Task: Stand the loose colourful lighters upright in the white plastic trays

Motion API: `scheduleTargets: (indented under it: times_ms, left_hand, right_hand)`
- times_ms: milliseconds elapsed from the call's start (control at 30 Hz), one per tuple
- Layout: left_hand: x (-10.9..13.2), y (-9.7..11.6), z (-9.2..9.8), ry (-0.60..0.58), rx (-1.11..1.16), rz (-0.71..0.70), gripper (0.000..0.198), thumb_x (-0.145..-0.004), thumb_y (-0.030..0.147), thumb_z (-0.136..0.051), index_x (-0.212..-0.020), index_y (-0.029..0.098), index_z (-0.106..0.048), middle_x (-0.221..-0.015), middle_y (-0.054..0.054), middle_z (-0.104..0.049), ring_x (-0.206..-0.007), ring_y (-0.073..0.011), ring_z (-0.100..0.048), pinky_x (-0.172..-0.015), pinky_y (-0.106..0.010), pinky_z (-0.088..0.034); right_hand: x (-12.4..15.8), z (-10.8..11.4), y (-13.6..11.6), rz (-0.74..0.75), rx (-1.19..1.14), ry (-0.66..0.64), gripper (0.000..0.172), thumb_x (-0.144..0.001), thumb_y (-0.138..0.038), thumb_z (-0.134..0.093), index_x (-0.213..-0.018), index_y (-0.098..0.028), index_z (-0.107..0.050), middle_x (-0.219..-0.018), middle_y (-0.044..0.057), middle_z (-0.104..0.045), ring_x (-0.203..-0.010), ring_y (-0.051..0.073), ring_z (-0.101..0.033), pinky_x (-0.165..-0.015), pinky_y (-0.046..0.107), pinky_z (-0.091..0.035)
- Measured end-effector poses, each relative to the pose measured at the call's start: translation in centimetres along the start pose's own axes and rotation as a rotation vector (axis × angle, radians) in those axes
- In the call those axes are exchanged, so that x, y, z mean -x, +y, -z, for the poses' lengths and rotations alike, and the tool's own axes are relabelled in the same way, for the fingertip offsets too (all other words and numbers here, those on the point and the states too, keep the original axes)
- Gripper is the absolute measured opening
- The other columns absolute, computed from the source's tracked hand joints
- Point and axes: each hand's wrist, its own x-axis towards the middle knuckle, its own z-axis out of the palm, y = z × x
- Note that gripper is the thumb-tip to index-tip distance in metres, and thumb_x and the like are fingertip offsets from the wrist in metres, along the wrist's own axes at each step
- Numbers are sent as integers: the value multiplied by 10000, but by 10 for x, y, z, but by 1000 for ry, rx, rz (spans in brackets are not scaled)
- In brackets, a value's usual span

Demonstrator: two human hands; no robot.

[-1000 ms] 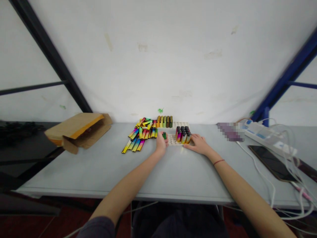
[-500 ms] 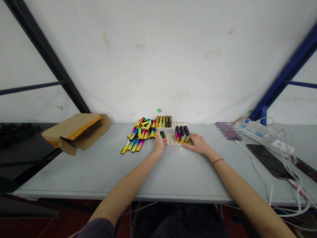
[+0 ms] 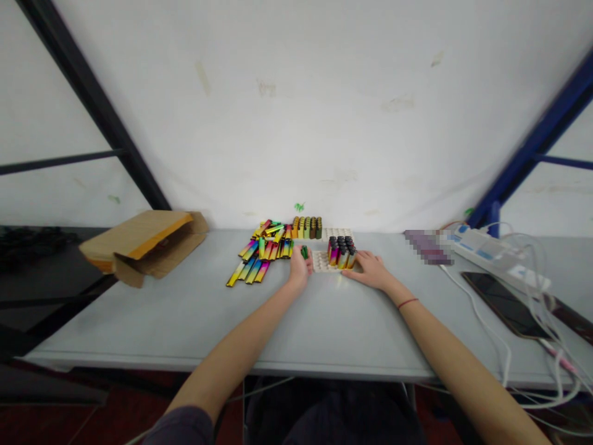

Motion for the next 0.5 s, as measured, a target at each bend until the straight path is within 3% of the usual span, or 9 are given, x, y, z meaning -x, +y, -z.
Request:
scheduleTargets:
  times_ms: [167,233,367,433,500]
  left_hand:
    - [-4,-5,3,-70,-13,-55,464,-940,626,-365,-721,222,-428,-483,101,-261,-368,-69,-197,-377,-176,-176]
    - [-6,-8,3,-96,-75,-141,420,-948,609,-391,-785,225,-441,-514,95,-333,-380,-77,-248,-393,-188,-224]
    - [-7,-12,6,-152,-351,-577,296,-966,504,-501,-894,218,-513,-737,16,-567,-615,-123,-537,-610,-245,-470]
    - [-7,-14,8,-205,-530,-787,288,-962,486,-540,-950,203,-590,-906,-48,-633,-851,-173,-617,-789,-302,-520]
    - [-7,-15,11,-288,-673,-905,290,-960,461,-558,-1011,190,-648,-1017,-85,-651,-972,-201,-621,-876,-334,-522]
  right_hand:
    - [0,1,0,1,-4,-11,493,-922,-645,-592,-1113,-195,-651,-1228,170,-687,-1168,365,-594,-963,499,-457]
    - [0,1,0,1,-6,-10,497,-923,-643,-591,-1130,-195,-651,-1245,175,-682,-1178,368,-590,-973,502,-452]
    - [1,1,-1,-3,-11,-7,497,-921,-631,-601,-1159,-197,-648,-1279,177,-673,-1207,374,-584,-983,506,-452]
    - [1,0,-2,-5,-10,-1,490,-921,-618,-609,-1166,-196,-646,-1292,177,-670,-1219,377,-580,-985,512,-452]
    - [1,0,-2,-7,-8,4,487,-922,-605,-615,-1185,-196,-640,-1304,178,-667,-1225,379,-580,-989,518,-450]
